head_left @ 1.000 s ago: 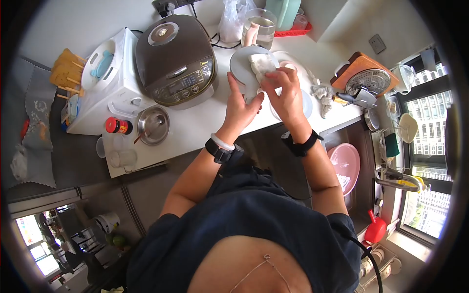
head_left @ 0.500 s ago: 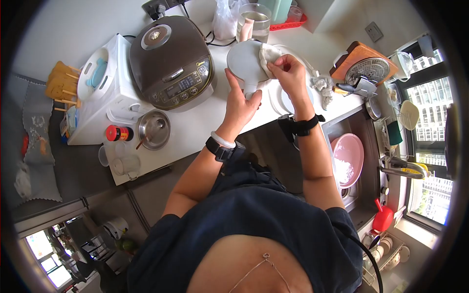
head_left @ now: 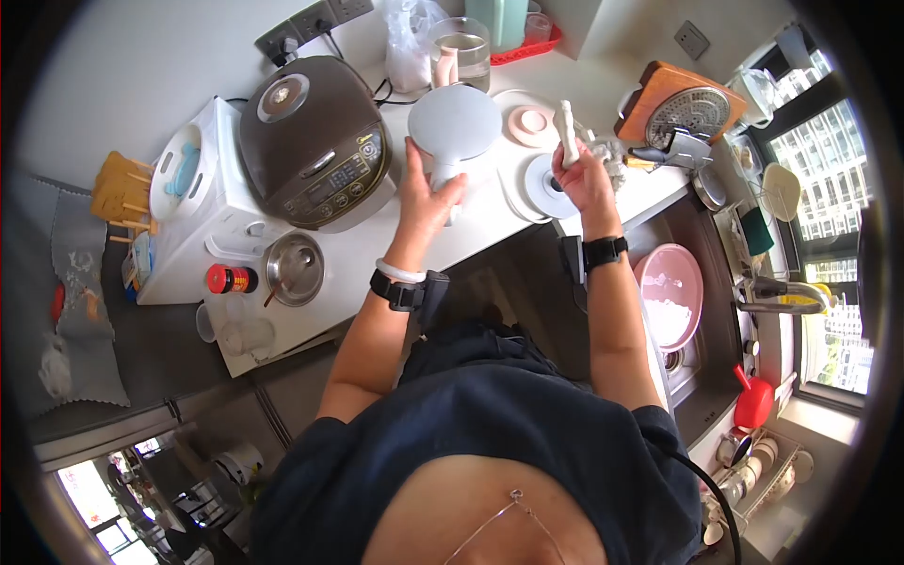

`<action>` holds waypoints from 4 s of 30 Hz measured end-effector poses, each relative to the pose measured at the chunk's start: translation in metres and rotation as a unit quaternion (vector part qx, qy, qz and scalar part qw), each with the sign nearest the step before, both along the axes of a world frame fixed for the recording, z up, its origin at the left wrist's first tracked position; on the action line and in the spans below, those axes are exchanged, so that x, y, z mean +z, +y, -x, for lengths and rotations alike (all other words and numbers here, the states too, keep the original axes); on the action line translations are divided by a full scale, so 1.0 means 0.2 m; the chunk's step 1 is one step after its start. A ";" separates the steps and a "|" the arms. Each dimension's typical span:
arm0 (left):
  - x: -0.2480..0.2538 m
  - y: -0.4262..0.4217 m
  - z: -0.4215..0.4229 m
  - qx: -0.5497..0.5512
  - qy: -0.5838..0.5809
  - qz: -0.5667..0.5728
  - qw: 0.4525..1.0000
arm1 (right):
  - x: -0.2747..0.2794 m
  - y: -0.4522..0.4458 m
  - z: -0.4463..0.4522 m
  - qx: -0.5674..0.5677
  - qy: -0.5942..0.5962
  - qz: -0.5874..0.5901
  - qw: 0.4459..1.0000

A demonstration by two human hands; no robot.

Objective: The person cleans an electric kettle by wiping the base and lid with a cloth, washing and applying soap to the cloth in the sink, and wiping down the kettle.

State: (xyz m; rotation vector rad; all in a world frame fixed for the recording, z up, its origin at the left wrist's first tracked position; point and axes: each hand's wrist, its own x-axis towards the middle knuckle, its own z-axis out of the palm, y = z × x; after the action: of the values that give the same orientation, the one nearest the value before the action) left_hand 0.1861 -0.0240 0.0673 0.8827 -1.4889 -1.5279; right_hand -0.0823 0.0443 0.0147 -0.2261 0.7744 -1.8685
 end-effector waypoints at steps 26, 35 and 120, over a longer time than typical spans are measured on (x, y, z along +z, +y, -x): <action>0.15 0.76 0.90 -0.441 0.029 0.036 0.896 | 0.40 1.41 -0.15 -0.072 0.011 -0.005 0.997; 0.59 1.51 1.39 -0.603 0.099 -0.072 0.788 | 0.83 2.09 0.10 -0.411 0.229 -0.025 0.882; 0.76 2.75 3.70 -0.343 0.134 -0.174 0.913 | 0.89 3.00 2.48 -0.372 0.682 -0.465 0.425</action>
State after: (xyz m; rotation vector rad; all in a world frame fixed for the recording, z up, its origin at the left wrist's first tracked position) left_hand -0.5534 0.5254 0.2193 0.3008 -1.4096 -2.3754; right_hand -0.5782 0.6444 0.1921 -0.7803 3.3513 -1.1729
